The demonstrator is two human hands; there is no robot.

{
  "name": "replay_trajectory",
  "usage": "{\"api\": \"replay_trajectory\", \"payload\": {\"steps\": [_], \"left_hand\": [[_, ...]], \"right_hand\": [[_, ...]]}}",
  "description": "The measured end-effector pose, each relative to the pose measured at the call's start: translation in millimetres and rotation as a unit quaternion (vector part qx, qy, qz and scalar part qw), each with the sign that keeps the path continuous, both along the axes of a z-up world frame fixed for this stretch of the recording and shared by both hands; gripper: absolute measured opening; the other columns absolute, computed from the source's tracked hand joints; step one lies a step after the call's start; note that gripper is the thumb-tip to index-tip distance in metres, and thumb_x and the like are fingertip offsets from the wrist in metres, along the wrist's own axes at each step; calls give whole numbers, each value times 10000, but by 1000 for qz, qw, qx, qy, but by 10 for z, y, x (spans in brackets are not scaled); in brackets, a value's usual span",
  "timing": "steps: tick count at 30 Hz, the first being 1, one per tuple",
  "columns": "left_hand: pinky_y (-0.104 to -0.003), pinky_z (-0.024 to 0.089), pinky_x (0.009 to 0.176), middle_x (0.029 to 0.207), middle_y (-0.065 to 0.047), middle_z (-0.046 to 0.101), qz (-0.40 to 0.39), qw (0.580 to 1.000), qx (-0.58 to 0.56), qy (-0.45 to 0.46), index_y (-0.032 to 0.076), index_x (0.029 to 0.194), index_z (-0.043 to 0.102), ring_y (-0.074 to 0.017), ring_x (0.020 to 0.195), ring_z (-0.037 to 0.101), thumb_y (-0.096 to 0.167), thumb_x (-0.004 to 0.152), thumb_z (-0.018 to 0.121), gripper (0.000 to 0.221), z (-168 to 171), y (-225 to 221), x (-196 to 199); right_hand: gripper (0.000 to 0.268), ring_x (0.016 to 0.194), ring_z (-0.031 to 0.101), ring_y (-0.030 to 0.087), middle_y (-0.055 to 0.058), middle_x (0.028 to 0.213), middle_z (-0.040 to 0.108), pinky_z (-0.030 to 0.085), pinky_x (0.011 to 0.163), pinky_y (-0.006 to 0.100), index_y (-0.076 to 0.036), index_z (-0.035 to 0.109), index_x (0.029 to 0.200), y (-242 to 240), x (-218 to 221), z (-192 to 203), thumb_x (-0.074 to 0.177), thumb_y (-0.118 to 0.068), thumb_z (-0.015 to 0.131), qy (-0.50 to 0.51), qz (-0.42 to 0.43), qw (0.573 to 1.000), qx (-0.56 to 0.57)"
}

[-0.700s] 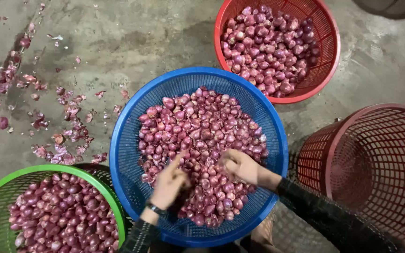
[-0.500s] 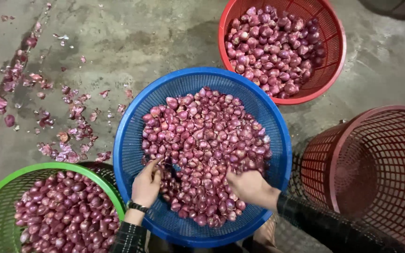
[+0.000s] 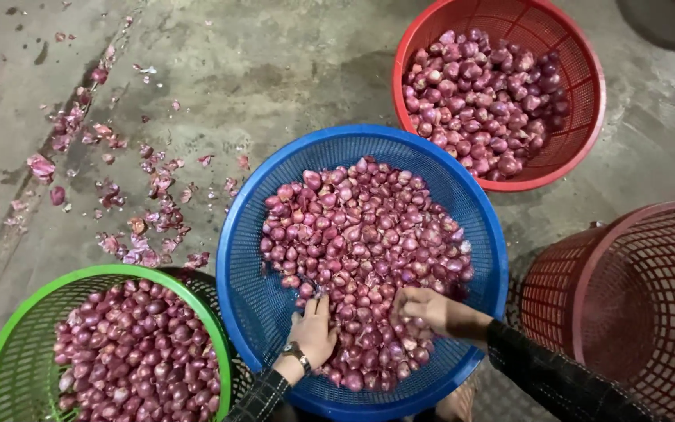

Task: Sorting and inspecting shallots by hand in a plastic basket

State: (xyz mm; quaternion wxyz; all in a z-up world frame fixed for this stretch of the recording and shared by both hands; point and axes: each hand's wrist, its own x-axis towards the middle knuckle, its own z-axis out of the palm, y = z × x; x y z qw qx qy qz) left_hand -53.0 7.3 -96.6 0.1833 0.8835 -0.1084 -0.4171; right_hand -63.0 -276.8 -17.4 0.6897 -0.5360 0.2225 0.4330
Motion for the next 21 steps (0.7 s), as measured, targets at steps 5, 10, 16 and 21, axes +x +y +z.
{"api": "replay_trajectory", "payload": {"steps": [5,10,16,21], "left_hand": [[-243,540,564,1545,-97,332,56,995,-81,22,195,1489,447,-128,681,544,299,1000,568,514,754,-7,347],[-625,295,1167,1679,-93,209,-162,928,22,-334,297,1526,423,-444,1505,231,297,935,659,635,708,-68,1081],[-696,135,1202,1719,-7,80,-206,928,163,-263,281,1601,268,-493,1539,-12,455,993,543,689,655,-91,883],[-647,305,1144,1580,-154,294,-209,954,169,-133,249,1601,193,-468,1458,213,189,812,609,894,434,-37,485]], "right_hand": [[135,442,463,71,1,671,570,344,360,209,-58,659,1125,-108,150,-99,1034,-94,566,-55,-2,997,62],[284,277,426,172,131,476,454,274,218,269,74,665,1189,34,212,-83,989,-108,576,-87,-117,989,-29],[528,727,646,263,245,1105,656,535,472,318,-50,607,1336,-9,462,586,994,-445,535,65,-203,977,14],[389,472,466,76,173,1129,689,325,334,193,56,599,1356,-318,276,156,979,-38,595,-26,-139,976,168]]}}
